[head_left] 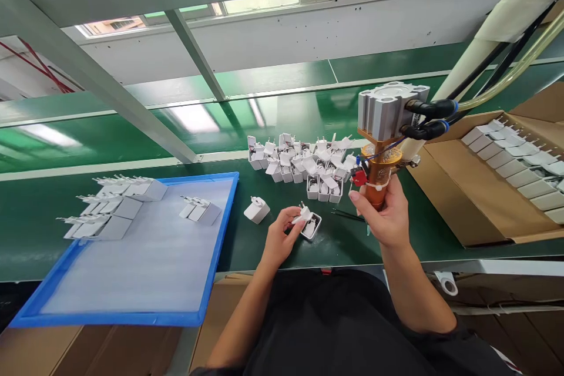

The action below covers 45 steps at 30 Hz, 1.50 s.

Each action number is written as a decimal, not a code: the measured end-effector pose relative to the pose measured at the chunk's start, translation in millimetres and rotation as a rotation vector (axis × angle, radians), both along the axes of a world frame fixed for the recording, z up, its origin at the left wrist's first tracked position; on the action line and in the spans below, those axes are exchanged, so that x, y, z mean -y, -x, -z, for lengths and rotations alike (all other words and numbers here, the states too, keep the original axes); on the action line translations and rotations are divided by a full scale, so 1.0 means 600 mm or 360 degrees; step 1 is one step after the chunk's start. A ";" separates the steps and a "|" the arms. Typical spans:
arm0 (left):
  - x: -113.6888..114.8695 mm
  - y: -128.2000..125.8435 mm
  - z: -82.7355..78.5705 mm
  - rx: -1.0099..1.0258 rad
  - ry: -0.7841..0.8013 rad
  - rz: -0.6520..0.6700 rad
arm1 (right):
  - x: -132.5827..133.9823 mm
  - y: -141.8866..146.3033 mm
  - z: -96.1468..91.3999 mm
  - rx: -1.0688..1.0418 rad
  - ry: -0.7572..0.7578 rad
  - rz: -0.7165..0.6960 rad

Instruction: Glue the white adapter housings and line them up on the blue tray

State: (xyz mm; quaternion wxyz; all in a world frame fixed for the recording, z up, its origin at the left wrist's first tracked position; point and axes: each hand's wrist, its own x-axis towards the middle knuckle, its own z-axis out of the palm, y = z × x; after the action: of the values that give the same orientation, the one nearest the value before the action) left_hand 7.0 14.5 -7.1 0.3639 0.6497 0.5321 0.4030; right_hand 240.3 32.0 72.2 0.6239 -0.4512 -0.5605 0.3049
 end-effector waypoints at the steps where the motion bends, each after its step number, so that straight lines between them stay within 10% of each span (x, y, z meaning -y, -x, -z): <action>1: 0.000 0.001 0.002 -0.0032 -0.0049 -0.0006 | 0.000 0.002 -0.001 -0.0015 -0.0013 -0.0008; 10: 0.008 -0.047 0.024 -0.0715 -0.0227 0.0023 | -0.008 0.029 -0.003 -0.0101 -0.0058 -0.0198; 30: 0.027 -0.060 -0.056 -0.0369 0.0063 0.0205 | -0.016 0.104 -0.032 0.0205 -0.0342 0.0095; 45: 0.029 -0.066 -0.056 -0.0360 0.0149 0.0228 | -0.015 0.102 -0.030 0.0124 -0.0270 -0.0042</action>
State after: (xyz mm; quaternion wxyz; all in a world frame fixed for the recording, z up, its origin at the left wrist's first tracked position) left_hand 46.9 -2.6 26.4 0.3594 0.7096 0.5402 0.2748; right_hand 178.8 41.1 90.2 0.6335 -0.4008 -0.6141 0.2468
